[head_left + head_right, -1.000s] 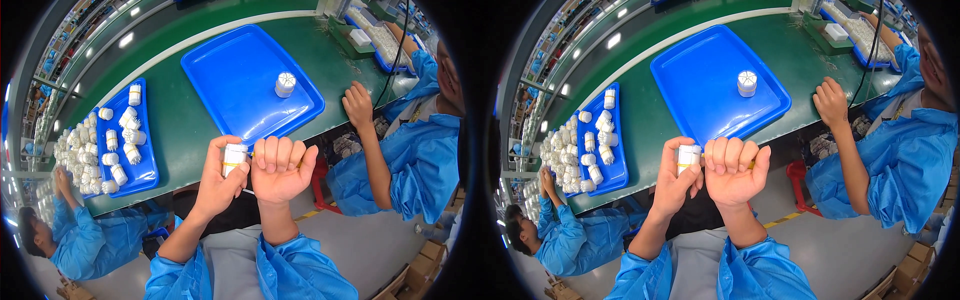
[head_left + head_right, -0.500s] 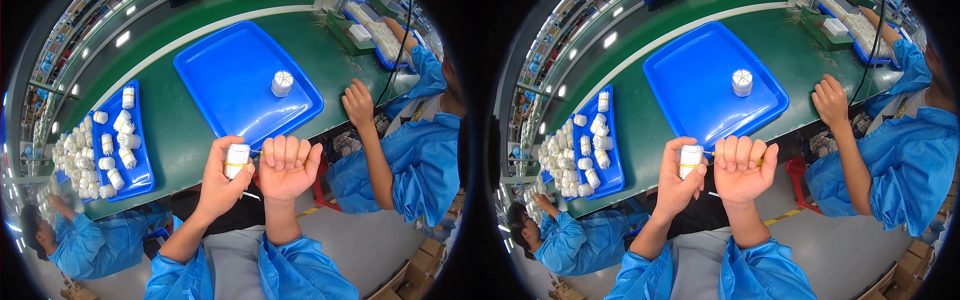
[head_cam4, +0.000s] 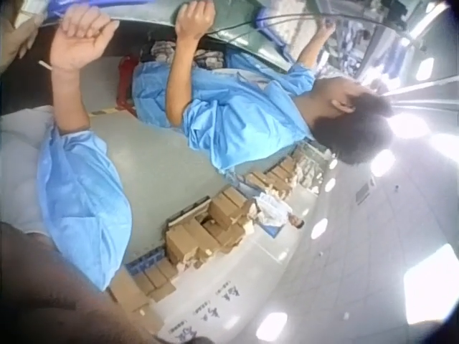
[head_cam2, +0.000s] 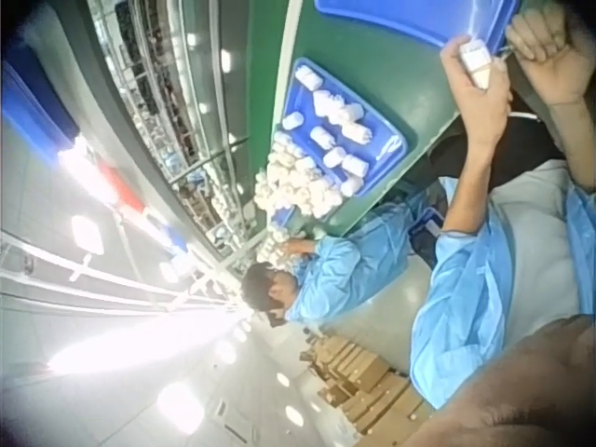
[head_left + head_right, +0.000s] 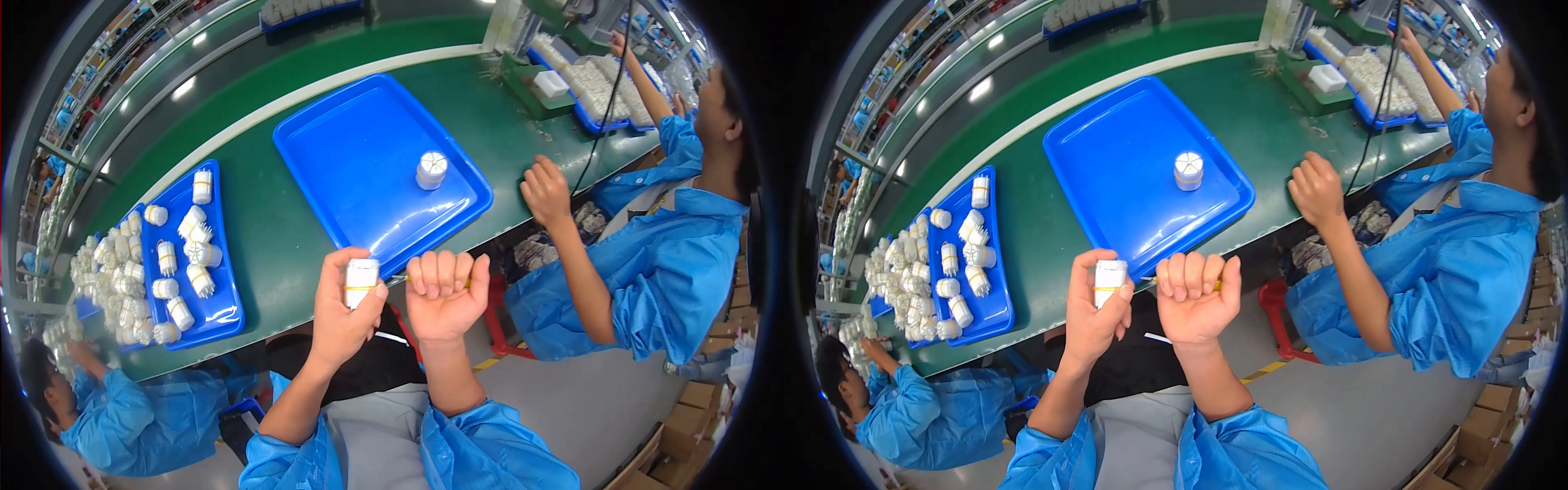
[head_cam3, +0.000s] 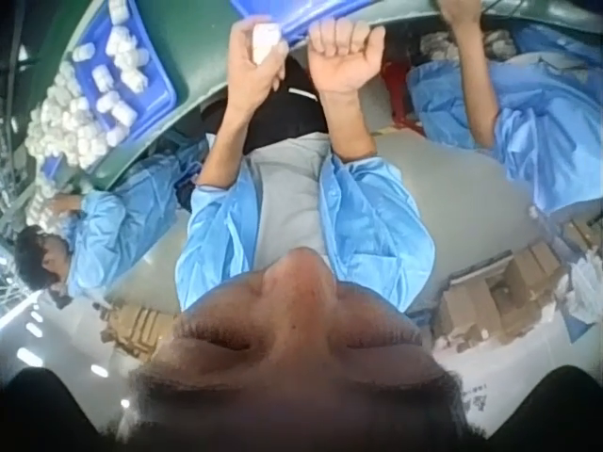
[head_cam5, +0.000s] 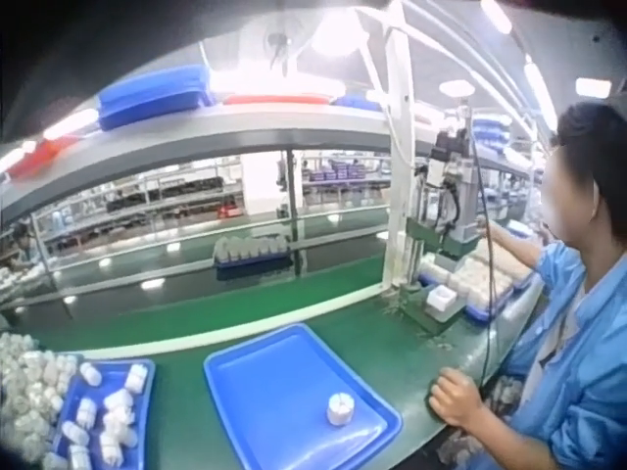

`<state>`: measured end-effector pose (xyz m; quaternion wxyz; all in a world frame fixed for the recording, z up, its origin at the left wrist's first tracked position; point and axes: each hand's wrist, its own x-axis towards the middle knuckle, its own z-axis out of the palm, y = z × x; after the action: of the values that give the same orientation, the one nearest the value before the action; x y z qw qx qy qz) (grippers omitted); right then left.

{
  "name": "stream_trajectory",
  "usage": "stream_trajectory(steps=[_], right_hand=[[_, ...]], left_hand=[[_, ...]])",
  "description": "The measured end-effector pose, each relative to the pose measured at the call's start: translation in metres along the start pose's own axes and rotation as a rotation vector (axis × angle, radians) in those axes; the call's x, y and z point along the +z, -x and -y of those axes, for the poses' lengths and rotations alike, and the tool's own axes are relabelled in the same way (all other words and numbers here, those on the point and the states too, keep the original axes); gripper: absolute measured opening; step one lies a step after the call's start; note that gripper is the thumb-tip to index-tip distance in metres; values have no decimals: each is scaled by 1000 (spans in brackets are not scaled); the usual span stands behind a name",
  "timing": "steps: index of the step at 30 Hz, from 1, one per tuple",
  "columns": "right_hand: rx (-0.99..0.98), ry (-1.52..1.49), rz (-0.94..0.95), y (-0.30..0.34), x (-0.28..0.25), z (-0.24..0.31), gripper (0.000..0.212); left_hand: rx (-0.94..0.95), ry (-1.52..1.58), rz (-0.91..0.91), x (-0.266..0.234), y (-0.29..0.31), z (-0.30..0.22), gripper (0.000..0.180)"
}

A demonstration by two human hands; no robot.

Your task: The person picks up bundled cylindrical components from a tray, presses into their ends using a pointed hand tool, and places the components onto another tray.

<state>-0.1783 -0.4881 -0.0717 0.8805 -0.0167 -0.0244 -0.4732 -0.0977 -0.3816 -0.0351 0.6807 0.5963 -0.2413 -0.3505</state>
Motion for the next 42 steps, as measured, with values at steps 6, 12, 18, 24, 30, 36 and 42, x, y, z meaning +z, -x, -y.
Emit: stream_trajectory(steps=[6, 12, 18, 24, 30, 36, 42], right_hand=[[6, -13, 8, 12, 4, -8, 54], [35, 32, 141, 18, 18, -31, 53], [141, 118, 260, 25, 31, -64, 54], [246, 146, 333, 36, 37, -93, 53], [288, 171, 329, 43, 35, -99, 52], [275, 209, 336, 42, 35, -100, 52], [266, 214, 355, 40, 37, -100, 52]], left_hand=[[33, 25, 35, -20, 12, 8, 46], [118, 37, 27, -54, 29, 14, 60], [157, 119, 43, -78, 43, 13, 54], [164, 148, 11, -97, 58, 13, 52], [142, 153, -10, -107, 64, 13, 50], [131, 139, -17, -107, 64, 14, 50], [208, 55, -28, -107, 61, 15, 53]])
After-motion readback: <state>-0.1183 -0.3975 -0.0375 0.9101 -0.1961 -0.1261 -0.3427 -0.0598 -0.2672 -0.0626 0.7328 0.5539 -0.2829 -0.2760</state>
